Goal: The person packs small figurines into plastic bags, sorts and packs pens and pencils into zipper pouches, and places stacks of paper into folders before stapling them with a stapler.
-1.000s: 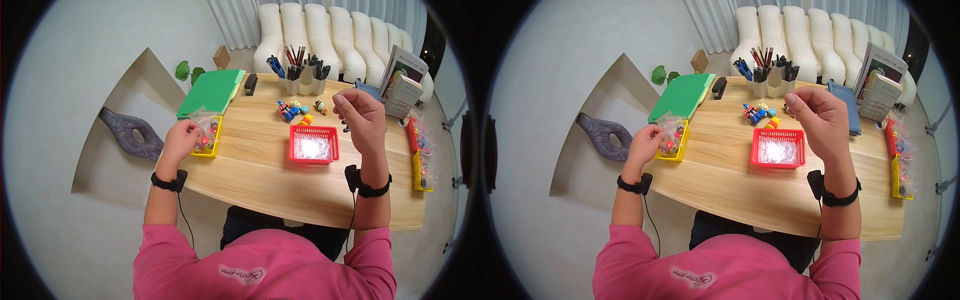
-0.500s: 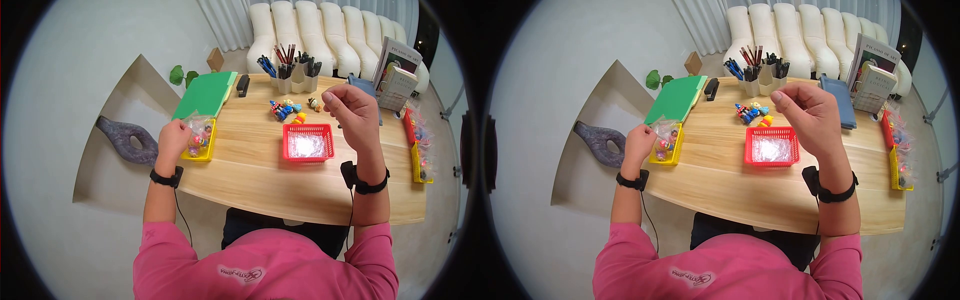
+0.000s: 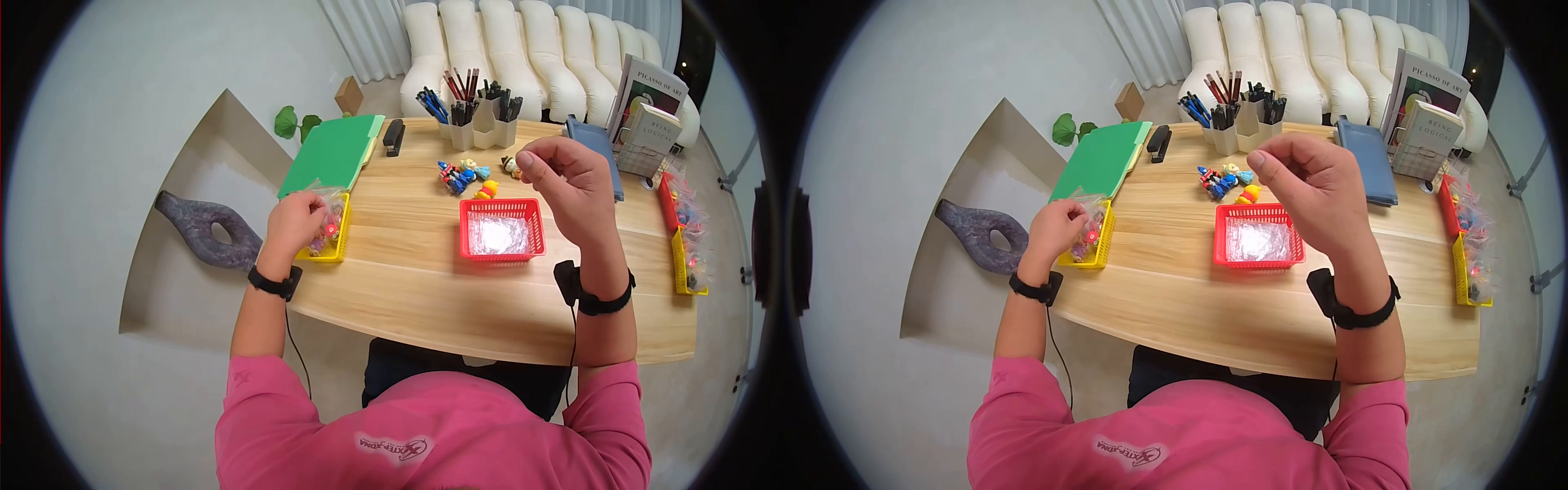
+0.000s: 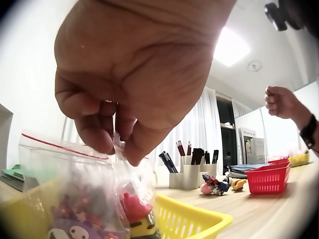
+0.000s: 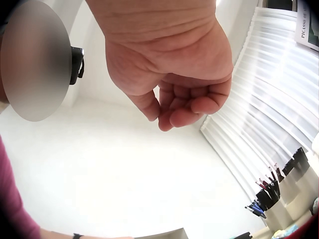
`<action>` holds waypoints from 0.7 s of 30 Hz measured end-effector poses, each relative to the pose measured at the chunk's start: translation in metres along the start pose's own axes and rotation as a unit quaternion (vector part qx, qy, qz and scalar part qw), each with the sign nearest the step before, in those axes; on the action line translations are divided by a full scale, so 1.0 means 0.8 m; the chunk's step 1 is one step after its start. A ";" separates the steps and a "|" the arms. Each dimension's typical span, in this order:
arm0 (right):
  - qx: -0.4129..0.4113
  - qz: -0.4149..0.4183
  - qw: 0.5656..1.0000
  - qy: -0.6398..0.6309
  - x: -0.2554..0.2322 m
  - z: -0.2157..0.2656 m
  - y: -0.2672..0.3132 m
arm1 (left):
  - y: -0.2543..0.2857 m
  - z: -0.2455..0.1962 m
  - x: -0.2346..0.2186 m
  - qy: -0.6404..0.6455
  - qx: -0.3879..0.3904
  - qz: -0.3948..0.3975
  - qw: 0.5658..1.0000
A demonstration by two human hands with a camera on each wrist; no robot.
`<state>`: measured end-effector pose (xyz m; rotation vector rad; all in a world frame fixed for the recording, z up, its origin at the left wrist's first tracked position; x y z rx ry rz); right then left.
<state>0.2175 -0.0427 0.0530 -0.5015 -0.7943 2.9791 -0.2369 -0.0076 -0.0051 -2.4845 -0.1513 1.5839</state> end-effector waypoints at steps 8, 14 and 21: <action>0.014 0.032 0.991 0.130 0.006 -0.019 -0.007 | 0.027 -0.150 0.008 0.173 0.112 -0.057 0.977; 0.018 0.312 0.843 0.438 0.052 -0.081 0.014 | -0.035 -0.226 0.100 0.189 0.118 0.098 0.970; 0.072 0.369 0.797 0.473 0.085 -0.102 0.023 | -0.123 -0.215 0.188 0.123 -0.004 0.109 0.986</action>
Point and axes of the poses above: each hand's wrist, its own y-axis away from the middle knuckle, its own x-axis out of the palm, z = x × y, the point moved 4 cm from there along -y, towards the middle knuckle, and after that the axes turned 15 degrees about y, right-handed, at the moved point
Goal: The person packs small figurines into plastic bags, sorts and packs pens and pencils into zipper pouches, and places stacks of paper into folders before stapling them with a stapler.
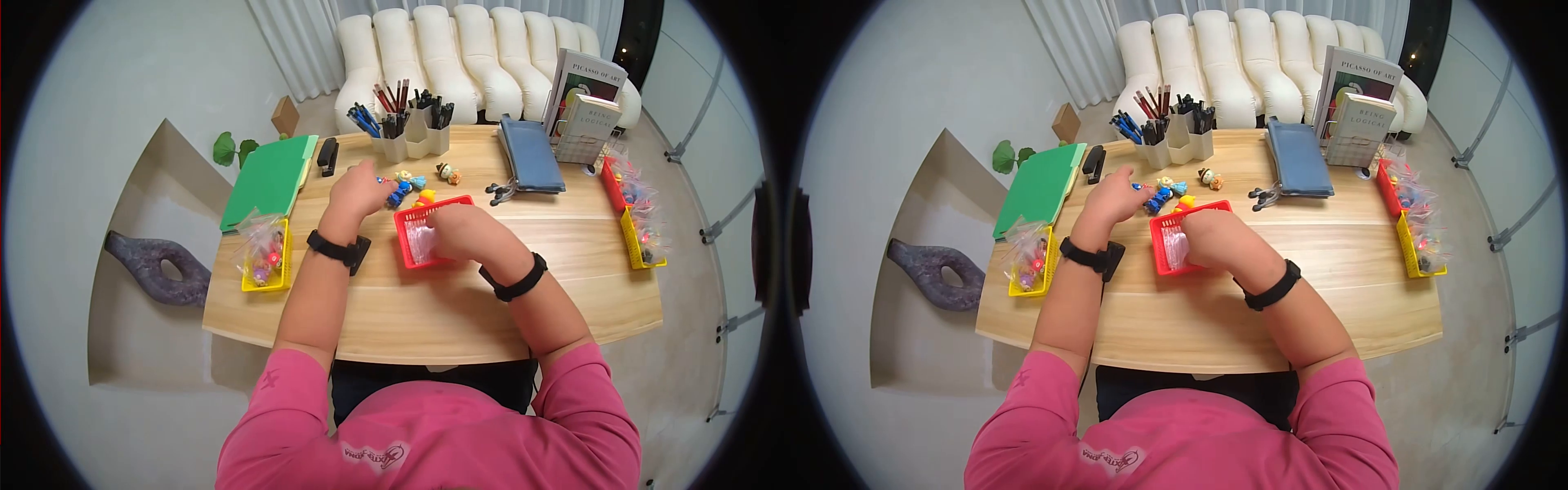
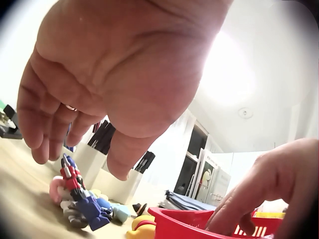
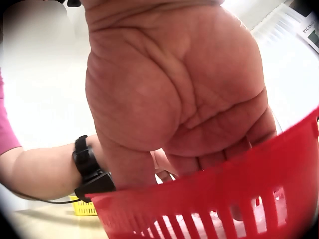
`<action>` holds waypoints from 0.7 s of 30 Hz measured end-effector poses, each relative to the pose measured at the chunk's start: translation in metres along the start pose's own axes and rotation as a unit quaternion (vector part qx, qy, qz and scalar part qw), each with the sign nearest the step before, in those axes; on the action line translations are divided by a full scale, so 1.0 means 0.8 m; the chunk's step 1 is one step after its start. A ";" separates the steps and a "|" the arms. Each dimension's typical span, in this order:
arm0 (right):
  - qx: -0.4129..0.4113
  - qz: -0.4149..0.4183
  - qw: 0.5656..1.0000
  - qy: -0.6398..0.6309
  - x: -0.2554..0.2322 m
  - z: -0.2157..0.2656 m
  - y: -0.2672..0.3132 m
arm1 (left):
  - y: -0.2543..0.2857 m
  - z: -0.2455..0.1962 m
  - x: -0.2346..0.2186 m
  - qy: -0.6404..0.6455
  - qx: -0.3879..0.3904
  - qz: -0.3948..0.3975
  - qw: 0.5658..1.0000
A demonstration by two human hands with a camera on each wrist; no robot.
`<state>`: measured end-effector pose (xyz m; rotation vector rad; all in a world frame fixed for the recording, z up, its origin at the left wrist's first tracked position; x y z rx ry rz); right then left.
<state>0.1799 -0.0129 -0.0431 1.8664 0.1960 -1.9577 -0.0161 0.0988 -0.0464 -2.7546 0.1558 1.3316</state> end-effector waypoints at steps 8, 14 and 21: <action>-0.026 -0.006 0.999 0.046 0.021 0.002 -0.014 | -0.019 0.032 0.025 0.021 -0.054 0.043 0.997; -0.052 -0.020 0.998 0.011 -0.005 0.000 -0.003 | -0.018 0.047 0.018 0.145 -0.043 0.047 0.987; -0.083 -0.070 0.945 -0.309 -0.057 -0.024 0.018 | -0.005 0.011 -0.039 0.388 0.128 -0.026 0.912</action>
Point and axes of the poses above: each hand's wrist, its own y-axis away from the middle knuckle, its own x-axis out of the palm, z = x × y, the point moved 4 cm from there along -y, towards the middle knuckle, and after that the axes turned 15 degrees about y, right-handed, at the moved point
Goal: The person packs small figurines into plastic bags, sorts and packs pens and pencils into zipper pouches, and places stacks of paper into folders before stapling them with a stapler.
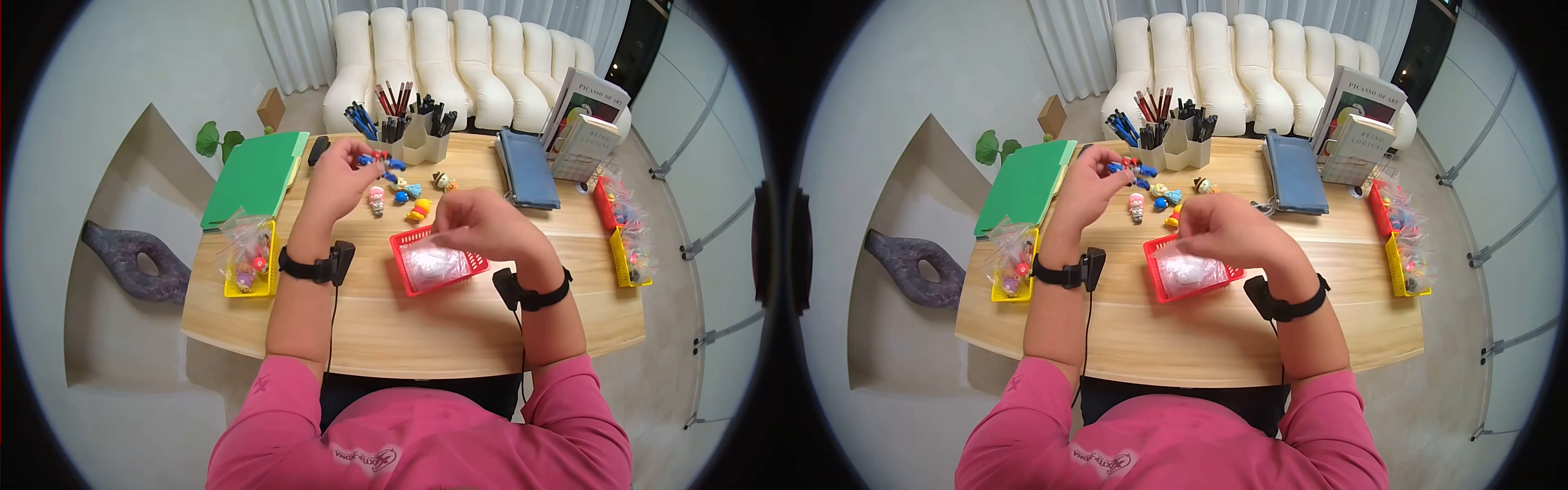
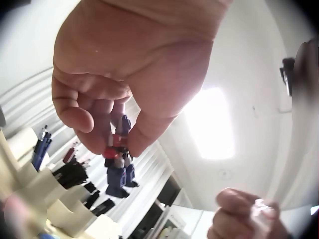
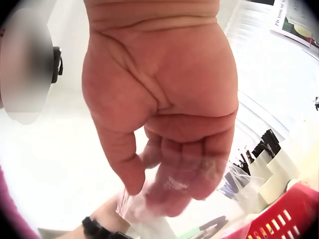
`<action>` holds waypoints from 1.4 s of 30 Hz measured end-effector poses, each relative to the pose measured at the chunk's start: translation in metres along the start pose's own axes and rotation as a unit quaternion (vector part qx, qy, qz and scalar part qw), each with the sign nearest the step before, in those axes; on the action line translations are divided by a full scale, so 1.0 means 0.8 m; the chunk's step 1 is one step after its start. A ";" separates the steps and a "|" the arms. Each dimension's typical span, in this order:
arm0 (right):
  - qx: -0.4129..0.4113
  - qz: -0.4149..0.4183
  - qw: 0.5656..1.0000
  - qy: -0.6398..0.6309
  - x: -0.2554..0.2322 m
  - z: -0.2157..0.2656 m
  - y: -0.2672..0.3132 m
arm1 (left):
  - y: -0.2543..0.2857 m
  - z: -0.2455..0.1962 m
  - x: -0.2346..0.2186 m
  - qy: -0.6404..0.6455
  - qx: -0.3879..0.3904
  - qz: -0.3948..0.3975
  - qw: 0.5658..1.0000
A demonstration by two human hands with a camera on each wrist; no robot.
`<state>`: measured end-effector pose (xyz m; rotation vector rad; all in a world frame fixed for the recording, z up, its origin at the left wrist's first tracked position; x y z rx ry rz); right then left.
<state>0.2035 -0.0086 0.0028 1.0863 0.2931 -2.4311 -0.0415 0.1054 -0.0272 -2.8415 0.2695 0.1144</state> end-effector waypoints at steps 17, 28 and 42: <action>-0.004 -0.078 0.937 -0.341 -0.027 0.004 0.006 | 0.056 -0.099 0.051 0.324 0.024 0.134 0.936; -0.016 -0.061 0.934 -0.352 -0.025 0.003 0.004 | 0.056 -0.093 0.049 0.268 0.054 0.190 0.943; -0.015 -0.075 0.954 -0.291 -0.004 -0.004 -0.008 | 0.068 -0.122 0.049 0.112 0.118 0.142 0.976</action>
Point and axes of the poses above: each hand's wrist, its own y-axis away from the middle knuckle, its own x-axis out of the palm, z = x × y, the point moved 4 cm from there along -y, towards the middle knuckle, and after that the axes turned 15 degrees about y, right-handed, at the moved point
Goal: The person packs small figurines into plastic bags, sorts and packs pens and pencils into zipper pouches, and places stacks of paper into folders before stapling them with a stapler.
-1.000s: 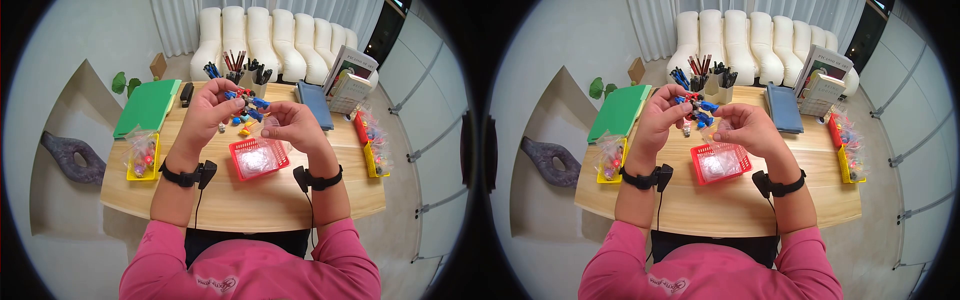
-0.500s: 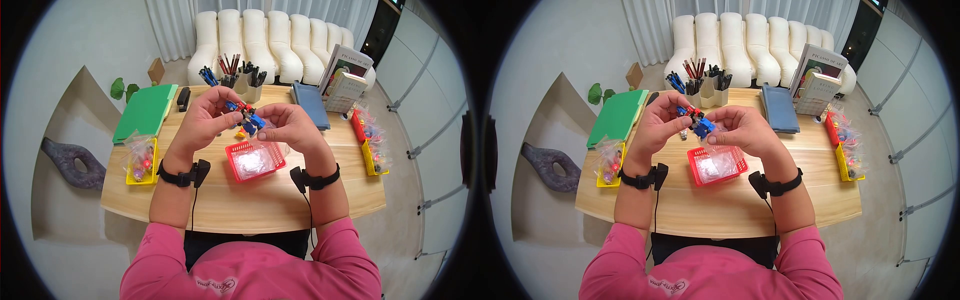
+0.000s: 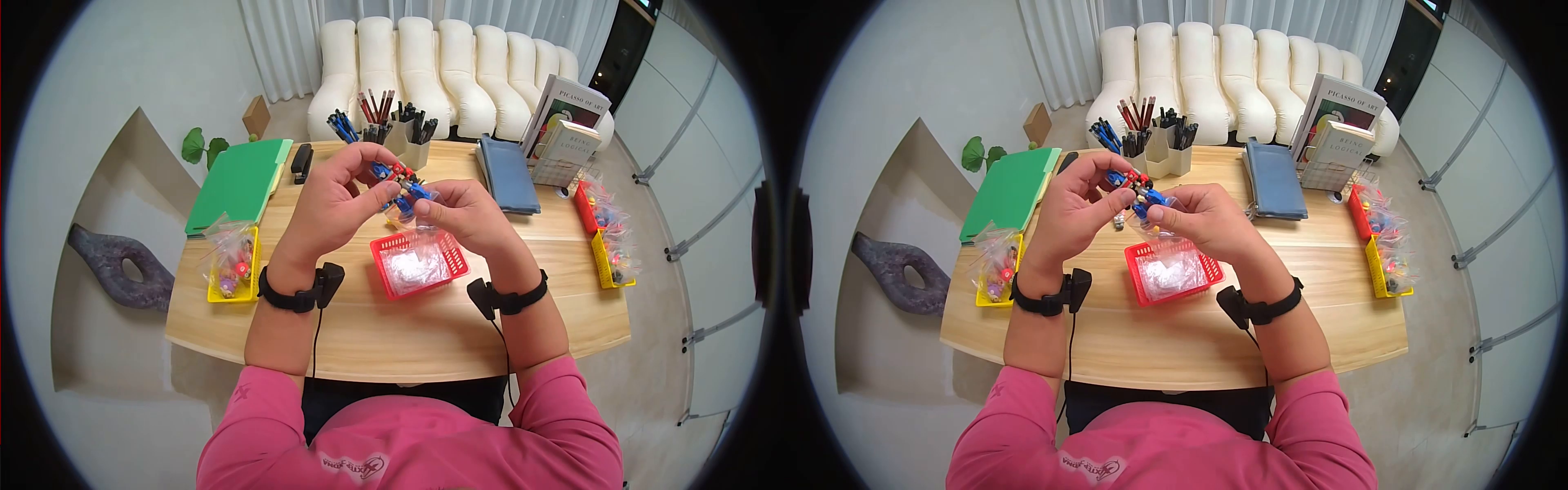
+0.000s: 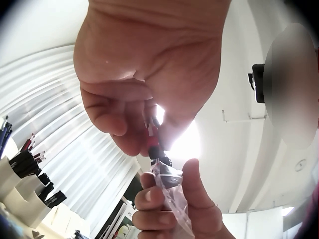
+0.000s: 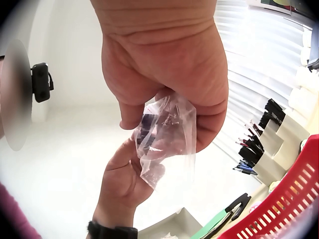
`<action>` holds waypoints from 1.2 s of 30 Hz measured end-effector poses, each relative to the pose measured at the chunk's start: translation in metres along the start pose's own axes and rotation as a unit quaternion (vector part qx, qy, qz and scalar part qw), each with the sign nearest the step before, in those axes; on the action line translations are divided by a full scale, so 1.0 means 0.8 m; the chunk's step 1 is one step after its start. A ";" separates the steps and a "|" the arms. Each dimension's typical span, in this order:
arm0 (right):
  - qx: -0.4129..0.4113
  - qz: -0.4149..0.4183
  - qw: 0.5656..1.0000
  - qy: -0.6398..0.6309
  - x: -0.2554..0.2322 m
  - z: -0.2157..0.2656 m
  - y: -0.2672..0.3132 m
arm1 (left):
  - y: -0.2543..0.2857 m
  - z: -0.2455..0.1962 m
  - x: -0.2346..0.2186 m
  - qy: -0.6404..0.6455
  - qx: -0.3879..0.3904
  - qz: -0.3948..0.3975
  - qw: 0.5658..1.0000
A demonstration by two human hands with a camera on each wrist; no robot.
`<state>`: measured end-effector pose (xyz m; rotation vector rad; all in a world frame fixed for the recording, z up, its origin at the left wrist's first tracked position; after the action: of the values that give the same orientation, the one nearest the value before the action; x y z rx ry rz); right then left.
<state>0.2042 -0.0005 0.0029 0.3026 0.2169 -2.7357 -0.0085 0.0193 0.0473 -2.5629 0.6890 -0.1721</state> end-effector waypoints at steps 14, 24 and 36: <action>0.005 0.033 0.996 -0.082 0.016 0.009 0.004 | 0.004 -0.013 -0.004 -0.033 -0.032 -0.031 0.998; 0.036 -0.001 0.992 -0.118 0.004 -0.010 -0.003 | 0.002 -0.007 -0.002 -0.055 -0.003 0.005 0.998; 0.034 -0.062 0.986 -0.149 0.020 -0.015 -0.008 | 0.001 0.001 0.004 -0.048 -0.008 -0.025 0.998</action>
<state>0.1894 0.0018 -0.0117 -0.1073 0.0630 -2.8703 -0.0060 0.0179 0.0461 -2.5860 0.5924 -0.0593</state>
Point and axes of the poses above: each hand's wrist, its own y-axis away from the middle knuckle, its own x-axis out of the palm, z = x × y, the point moved 4 cm from there along -y, towards the middle knuckle, and after that the axes turned 15 degrees about y, right-handed, at the moved point
